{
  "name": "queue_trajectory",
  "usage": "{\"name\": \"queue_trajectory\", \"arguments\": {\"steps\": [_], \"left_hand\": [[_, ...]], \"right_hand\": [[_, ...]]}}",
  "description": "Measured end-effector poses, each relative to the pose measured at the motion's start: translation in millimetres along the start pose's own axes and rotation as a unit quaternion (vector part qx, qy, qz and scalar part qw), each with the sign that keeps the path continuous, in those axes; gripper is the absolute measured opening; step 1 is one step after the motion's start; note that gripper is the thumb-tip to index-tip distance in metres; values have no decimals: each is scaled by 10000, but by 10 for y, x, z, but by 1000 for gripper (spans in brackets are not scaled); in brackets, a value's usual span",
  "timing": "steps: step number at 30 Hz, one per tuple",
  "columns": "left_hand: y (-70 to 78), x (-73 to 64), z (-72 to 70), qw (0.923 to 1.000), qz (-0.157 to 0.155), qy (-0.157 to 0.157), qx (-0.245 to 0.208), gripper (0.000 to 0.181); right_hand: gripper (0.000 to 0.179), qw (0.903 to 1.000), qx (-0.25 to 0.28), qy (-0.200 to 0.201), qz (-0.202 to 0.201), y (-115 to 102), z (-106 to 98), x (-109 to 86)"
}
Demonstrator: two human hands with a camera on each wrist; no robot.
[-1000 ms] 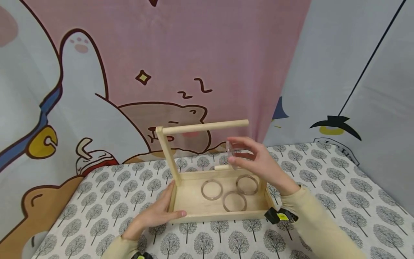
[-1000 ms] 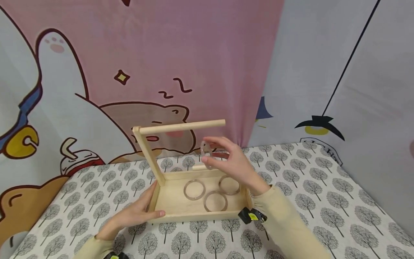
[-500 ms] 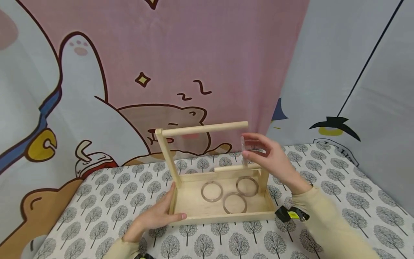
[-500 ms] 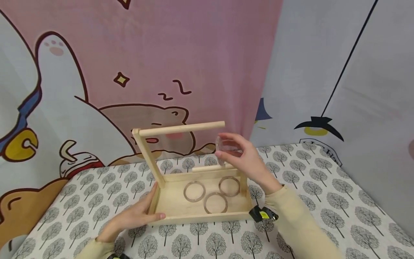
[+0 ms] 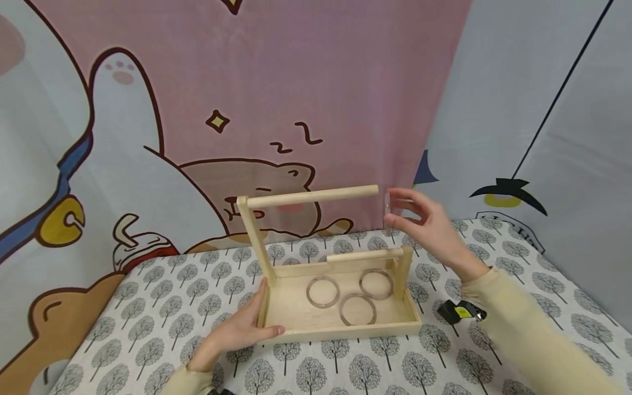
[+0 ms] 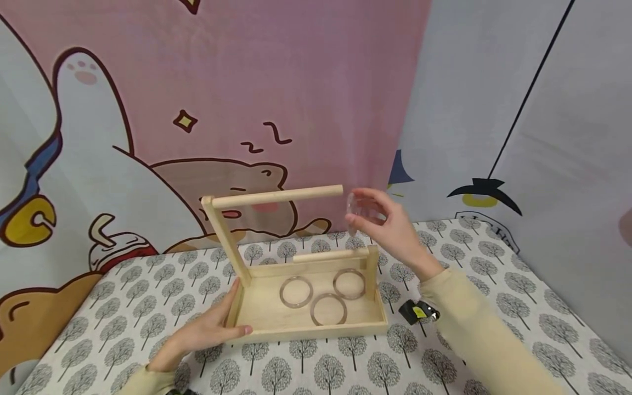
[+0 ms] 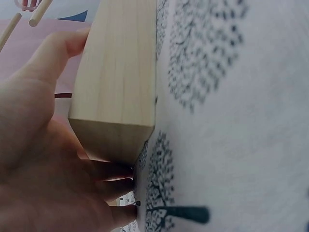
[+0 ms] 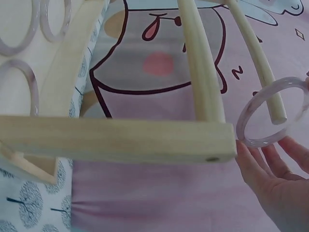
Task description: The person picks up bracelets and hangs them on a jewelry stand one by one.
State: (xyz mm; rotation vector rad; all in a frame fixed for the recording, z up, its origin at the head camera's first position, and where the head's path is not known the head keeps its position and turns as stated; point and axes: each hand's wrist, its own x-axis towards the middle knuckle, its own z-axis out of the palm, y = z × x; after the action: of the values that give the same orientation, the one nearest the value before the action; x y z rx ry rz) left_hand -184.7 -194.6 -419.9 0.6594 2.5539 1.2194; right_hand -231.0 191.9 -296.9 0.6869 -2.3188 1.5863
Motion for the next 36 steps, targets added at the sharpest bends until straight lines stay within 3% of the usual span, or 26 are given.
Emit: {"name": "queue_trajectory", "arguments": {"steps": [6, 17, 30, 36], "left_hand": [[15, -9, 5, 9999, 81, 6, -106, 114], [-18, 2, 16, 9998, 162, -11, -124, 115], [9, -22, 15, 10000, 31, 4, -9, 113], [2, -12, 10, 10000, 62, -3, 2, 113]], "right_hand": [[49, 9997, -9, 39, -231, -64, -65, 125], [51, 9999, 104, -53, -110, -124, -44, 310], [53, 9985, 58, -548, -48, -156, 58, 422], [57, 9976, -74, -634, -267, -188, 124, 484]]}}
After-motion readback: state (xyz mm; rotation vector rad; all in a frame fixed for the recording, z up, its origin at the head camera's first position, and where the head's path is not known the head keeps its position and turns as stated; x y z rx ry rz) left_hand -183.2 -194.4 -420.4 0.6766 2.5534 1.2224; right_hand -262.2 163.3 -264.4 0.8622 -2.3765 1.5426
